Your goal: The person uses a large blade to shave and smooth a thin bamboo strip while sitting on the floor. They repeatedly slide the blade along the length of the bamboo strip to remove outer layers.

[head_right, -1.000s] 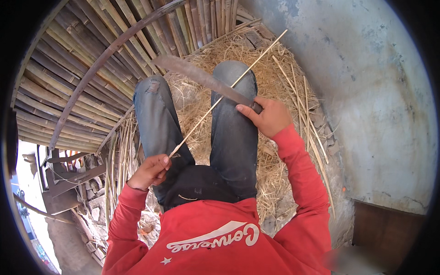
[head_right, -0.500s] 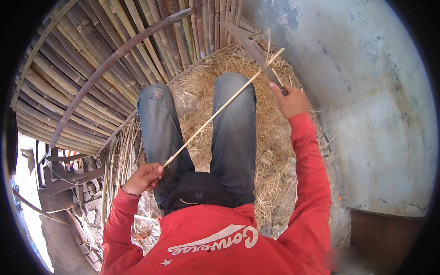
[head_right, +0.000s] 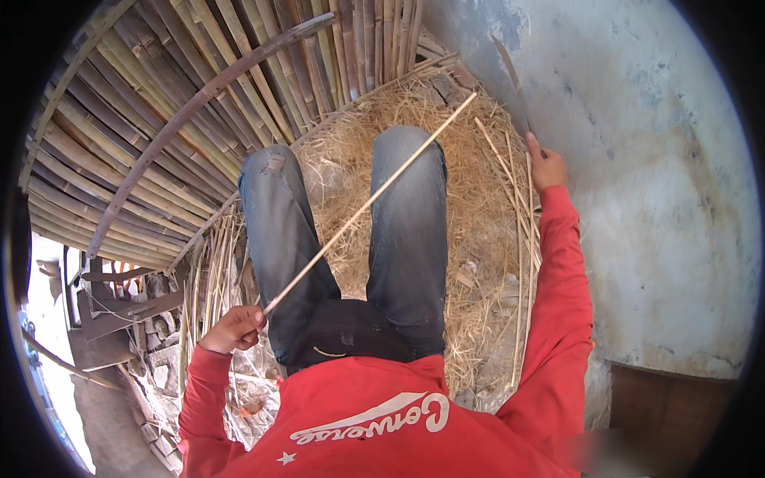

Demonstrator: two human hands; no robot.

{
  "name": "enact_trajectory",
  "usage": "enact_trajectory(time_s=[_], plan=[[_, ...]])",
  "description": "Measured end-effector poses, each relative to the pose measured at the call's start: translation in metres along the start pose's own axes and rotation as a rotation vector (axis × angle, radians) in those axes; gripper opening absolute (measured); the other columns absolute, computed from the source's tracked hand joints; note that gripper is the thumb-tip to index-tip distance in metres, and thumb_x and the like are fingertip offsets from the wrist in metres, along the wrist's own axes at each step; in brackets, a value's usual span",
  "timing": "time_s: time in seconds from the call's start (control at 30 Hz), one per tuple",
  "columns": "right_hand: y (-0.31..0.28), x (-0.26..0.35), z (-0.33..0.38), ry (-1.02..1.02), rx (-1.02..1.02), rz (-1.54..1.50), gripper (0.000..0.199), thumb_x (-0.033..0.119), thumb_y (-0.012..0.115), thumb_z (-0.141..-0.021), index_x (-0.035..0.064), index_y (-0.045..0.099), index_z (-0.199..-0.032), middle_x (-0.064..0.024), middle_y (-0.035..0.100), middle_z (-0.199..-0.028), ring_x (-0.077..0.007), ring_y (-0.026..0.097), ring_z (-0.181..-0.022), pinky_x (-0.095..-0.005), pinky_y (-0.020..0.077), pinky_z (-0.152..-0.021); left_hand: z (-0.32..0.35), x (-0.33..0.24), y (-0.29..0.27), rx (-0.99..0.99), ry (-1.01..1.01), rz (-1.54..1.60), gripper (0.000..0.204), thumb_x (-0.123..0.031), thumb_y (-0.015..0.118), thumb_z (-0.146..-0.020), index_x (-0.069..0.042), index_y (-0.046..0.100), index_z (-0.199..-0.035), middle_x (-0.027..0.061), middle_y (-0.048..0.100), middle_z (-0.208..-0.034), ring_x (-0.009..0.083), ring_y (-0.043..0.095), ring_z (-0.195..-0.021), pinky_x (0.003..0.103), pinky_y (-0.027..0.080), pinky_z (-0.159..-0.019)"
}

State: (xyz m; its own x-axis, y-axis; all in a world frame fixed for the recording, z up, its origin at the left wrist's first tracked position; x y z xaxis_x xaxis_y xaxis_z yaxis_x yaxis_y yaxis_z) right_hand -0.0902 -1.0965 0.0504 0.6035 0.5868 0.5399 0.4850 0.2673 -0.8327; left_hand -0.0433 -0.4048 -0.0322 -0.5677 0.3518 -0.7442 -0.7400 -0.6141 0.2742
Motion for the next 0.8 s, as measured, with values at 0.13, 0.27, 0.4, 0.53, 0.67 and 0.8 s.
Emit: enact_trajectory(time_s=[0.13,0.27,0.4,0.53,0.67,0.8], plan=[[0.008,0.027,0.041,0.023,0.024,-0.281,0.07,0.065,0.06,-0.099,-0.0029,0.076,-0.095,-0.003,0.054,-0.059,-0.0141,0.049,-0.06,-0.0356,0.0421,-0.058,-0.005,0.002,0.011,0.044,-0.044,0.0,0.043,-0.043,0.053,-0.111,-0.008,0.054,-0.087,-0.0058,0.033,-0.059,0.005,0.026,-0.047,0.025,0.02,-0.045],[0.023,0.104,0.118,-0.169,0.141,-0.331,0.064,0.061,0.065,-0.098,-0.0022,0.075,-0.093,-0.0005,0.049,-0.058,-0.0122,0.046,-0.056,-0.0344,0.0373,-0.054,-0.023,-0.019,0.035,0.087,-0.03,0.032,0.043,-0.044,0.047,-0.113,-0.008,0.052,-0.088,-0.0068,0.029,-0.06,0.0051,0.024,-0.048,0.025,0.02,-0.045],[0.031,0.147,0.167,-0.291,0.261,-0.131,0.064,0.062,0.069,-0.094,-0.0012,0.071,-0.085,-0.0086,0.056,-0.058,-0.0209,0.054,-0.053,-0.0388,0.0427,-0.054,-0.057,-0.04,0.06,0.095,-0.022,0.068,0.041,-0.043,0.048,-0.113,-0.009,0.05,-0.089,-0.0065,0.03,-0.061,0.005,0.023,-0.048,0.025,0.019,-0.045],[0.044,0.173,0.21,-0.387,0.449,-0.001,0.067,0.066,0.068,-0.092,-0.0004,0.07,-0.084,-0.0173,0.062,-0.064,-0.033,0.065,-0.061,-0.0448,0.0488,-0.06,-0.083,-0.056,0.077,0.126,0.022,0.082,0.039,-0.042,0.047,-0.113,-0.01,0.049,-0.091,-0.0063,0.029,-0.062,0.0048,0.023,-0.048,0.025,0.018,-0.044],[0.034,0.165,0.188,-0.402,0.338,0.062,0.07,0.068,0.065,-0.093,-0.0012,0.071,-0.087,-0.0166,0.063,-0.064,-0.0331,0.065,-0.062,-0.0444,0.0495,-0.062,-0.079,-0.054,0.076,0.117,0.023,0.068,0.04,-0.042,0.048,-0.112,-0.009,0.049,-0.09,-0.0062,0.03,-0.062,0.0049,0.024,-0.047,0.025,0.019,-0.043],[0.022,0.11,0.131,-0.197,0.215,-0.026,0.072,0.069,0.064,-0.093,-0.0023,0.072,-0.089,-0.0148,0.064,-0.065,-0.031,0.064,-0.062,-0.0423,0.0494,-0.062,-0.058,-0.045,0.056,0.053,0.027,-0.009,0.04,-0.042,0.053,-0.111,-0.009,0.051,-0.088,-0.0054,0.035,-0.062,0.0049,0.028,-0.046,0.025,0.02,-0.043]])
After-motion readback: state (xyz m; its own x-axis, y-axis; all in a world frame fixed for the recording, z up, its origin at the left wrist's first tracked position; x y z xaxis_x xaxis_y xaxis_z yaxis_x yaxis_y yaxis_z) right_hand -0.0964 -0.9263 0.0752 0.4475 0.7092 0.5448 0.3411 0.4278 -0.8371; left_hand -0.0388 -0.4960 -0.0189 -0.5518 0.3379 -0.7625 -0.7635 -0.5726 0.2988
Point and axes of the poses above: each hand's wrist, its own z-axis away from the middle knuckle, its own y-axis out of the palm, x = y × z, the point moved 10 cm from there along -z, towards the middle knuckle
